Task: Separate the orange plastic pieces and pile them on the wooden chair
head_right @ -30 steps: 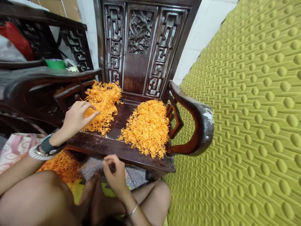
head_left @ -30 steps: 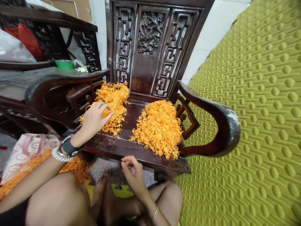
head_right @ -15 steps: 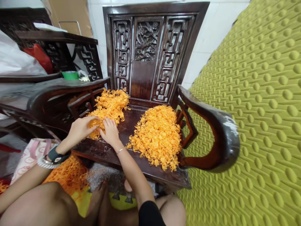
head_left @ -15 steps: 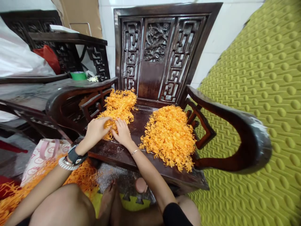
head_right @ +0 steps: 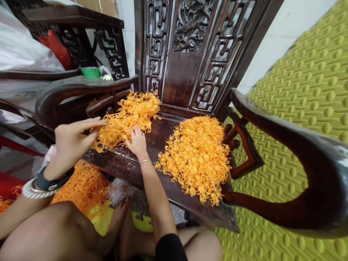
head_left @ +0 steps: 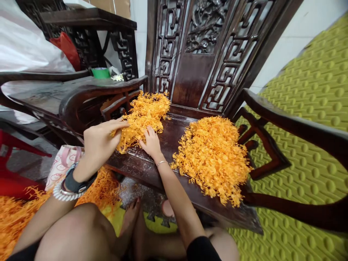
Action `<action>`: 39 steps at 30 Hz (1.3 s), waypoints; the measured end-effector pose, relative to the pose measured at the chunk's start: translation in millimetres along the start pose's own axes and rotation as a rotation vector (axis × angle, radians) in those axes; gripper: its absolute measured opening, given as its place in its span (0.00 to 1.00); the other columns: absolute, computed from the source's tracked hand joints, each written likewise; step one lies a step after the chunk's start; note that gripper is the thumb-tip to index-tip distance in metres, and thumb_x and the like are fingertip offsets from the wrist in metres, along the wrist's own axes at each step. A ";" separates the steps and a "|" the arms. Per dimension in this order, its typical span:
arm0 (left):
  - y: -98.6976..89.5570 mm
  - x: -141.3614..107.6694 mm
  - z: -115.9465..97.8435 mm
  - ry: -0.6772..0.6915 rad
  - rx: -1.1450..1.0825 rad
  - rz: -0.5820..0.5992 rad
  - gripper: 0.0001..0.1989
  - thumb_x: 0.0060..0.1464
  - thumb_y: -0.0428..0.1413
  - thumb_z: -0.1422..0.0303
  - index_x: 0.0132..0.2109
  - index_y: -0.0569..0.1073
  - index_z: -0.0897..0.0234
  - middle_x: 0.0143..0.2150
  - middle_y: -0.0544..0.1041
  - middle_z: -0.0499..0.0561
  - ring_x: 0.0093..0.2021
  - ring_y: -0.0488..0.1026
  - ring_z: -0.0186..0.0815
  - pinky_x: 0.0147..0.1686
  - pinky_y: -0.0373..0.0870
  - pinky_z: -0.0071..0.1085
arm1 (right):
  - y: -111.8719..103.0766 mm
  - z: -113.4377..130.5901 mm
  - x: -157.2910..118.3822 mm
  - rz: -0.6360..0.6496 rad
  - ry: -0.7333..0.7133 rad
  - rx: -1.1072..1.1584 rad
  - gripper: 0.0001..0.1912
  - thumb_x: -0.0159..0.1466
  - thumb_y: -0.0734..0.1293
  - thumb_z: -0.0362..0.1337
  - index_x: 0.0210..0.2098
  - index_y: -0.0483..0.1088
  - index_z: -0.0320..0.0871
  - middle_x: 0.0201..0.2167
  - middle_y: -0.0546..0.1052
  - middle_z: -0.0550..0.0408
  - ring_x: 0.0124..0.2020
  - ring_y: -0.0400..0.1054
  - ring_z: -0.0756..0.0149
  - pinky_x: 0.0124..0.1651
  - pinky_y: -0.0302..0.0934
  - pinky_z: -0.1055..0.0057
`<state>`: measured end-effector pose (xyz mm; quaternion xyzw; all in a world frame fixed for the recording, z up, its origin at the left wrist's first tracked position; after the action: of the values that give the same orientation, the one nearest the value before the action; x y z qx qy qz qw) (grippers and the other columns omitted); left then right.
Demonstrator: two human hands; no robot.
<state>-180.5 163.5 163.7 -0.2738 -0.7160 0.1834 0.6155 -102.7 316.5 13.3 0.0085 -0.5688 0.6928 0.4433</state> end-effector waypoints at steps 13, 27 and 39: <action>7.0 -2.4 -35.0 0.181 -0.228 0.064 0.11 0.56 0.53 0.76 0.41 0.78 0.62 0.40 0.81 0.49 0.40 0.78 0.34 0.44 0.75 0.30 | -1.8 -12.2 2.6 -0.019 0.131 0.094 0.21 0.60 0.67 0.35 0.52 0.69 0.35 0.60 0.65 0.40 0.64 0.53 0.54 0.63 0.53 0.59; 42.7 29.9 23.6 -0.098 -0.251 0.060 0.13 0.59 0.49 0.60 0.45 0.74 0.60 0.48 0.77 0.52 0.51 0.71 0.40 0.54 0.66 0.37 | 6.6 -28.9 6.0 -0.083 0.295 0.241 0.12 0.67 0.64 0.41 0.42 0.70 0.37 0.36 0.74 0.55 0.33 0.71 0.69 0.35 0.68 0.69; 200.4 108.7 68.5 -0.024 -0.090 0.848 0.34 0.45 0.56 0.49 0.55 0.71 0.67 0.56 0.73 0.62 0.53 0.72 0.48 0.50 0.68 0.36 | -18.5 67.8 -27.5 -0.053 -0.279 0.027 0.17 0.59 0.63 0.50 0.23 0.69 0.43 0.27 0.72 0.53 0.34 0.67 0.64 0.35 0.61 0.72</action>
<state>-224.5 392.7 116.4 -0.5683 -0.5545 0.3922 0.4645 -107.8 245.2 37.6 0.1255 -0.6152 0.6805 0.3779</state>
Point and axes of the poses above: each hand's wrist, its own x-axis towards the middle knuckle, its own y-axis out of the palm, z = x × y, the point moved 7 cm from there along x, towards the middle knuckle
